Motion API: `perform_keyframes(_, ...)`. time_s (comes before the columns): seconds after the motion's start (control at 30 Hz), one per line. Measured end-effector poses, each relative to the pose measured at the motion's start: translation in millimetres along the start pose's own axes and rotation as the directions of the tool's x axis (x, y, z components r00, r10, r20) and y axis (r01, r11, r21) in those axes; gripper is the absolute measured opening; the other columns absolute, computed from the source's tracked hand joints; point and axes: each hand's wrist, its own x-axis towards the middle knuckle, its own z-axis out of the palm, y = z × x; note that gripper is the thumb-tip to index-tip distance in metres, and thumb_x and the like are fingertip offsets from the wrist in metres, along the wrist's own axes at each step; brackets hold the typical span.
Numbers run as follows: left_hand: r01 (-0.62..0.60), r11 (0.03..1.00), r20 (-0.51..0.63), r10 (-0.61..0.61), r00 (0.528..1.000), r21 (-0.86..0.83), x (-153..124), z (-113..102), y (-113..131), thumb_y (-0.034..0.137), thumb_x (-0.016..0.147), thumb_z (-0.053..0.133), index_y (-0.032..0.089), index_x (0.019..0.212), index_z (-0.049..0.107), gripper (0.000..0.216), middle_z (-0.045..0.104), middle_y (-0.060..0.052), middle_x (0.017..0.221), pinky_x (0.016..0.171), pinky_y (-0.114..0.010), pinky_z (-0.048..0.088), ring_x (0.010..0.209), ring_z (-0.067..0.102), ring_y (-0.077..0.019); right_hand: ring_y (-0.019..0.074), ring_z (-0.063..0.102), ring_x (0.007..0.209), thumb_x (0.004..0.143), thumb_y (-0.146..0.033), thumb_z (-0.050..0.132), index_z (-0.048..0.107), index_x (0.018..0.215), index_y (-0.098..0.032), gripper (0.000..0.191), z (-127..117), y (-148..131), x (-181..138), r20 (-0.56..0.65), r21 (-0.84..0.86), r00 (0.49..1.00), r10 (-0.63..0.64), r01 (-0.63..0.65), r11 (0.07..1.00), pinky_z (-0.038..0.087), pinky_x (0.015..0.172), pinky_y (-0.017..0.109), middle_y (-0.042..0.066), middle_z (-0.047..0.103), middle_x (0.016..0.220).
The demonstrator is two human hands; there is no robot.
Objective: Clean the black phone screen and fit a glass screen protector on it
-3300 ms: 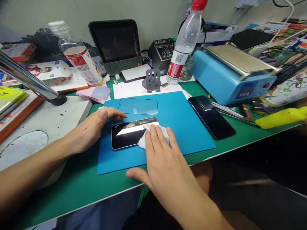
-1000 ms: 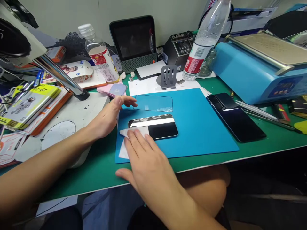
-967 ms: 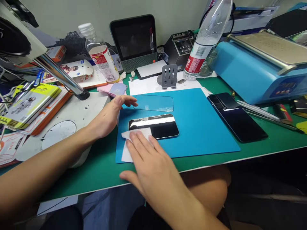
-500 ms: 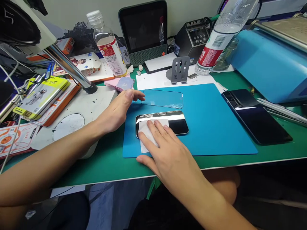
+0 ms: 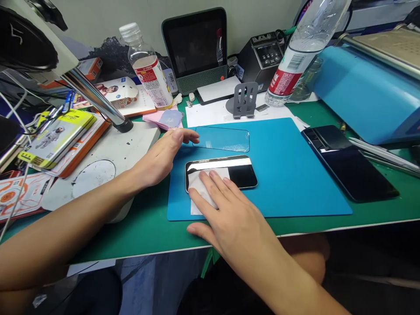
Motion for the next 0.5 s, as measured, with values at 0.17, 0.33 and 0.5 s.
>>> perform_keyframes(0.17,0.013,0.999,0.006,-0.012,1.000,-0.048,-0.7,-0.1,-2.3,0.062,0.113,0.017,0.022,0.131,0.067,0.066,0.074,-0.008,0.127,0.115,-0.046,0.044,0.126,0.061,-0.0268,0.0395,0.056,0.146,0.103,-0.047,0.059,0.068,0.143,-0.013,0.053,-0.9,-3.4,4.0,-0.016,0.002,1.000,0.021,-0.021,1.000,0.054,0.114,0.059,0.023,0.058,0.158)
perform_keyframes(0.33,0.027,0.999,0.014,-0.026,1.000,-0.043,-0.8,-1.6,-0.1,0.065,0.112,0.016,0.021,0.131,0.067,0.070,0.074,-0.010,0.126,0.113,-0.047,0.045,0.125,0.060,-0.0279,0.0394,0.056,0.146,0.105,-0.042,0.058,0.066,0.146,-0.014,0.050,-4.7,1.9,-3.0,0.000,-0.010,1.000,0.001,-0.001,1.000,0.057,0.111,0.061,0.022,0.057,0.159)
perform_keyframes(0.5,0.024,0.999,0.033,-0.023,0.999,-0.025,-1.3,-2.0,1.9,0.065,0.112,0.015,0.022,0.132,0.067,0.071,0.074,-0.009,0.124,0.113,-0.047,0.045,0.123,0.059,-0.0273,0.0375,0.055,0.148,0.104,-0.047,0.059,0.065,0.147,-0.015,0.054,-5.6,-0.5,-1.8,0.013,-0.006,0.999,0.037,-0.036,0.999,0.054,0.115,0.058,0.020,0.057,0.160)
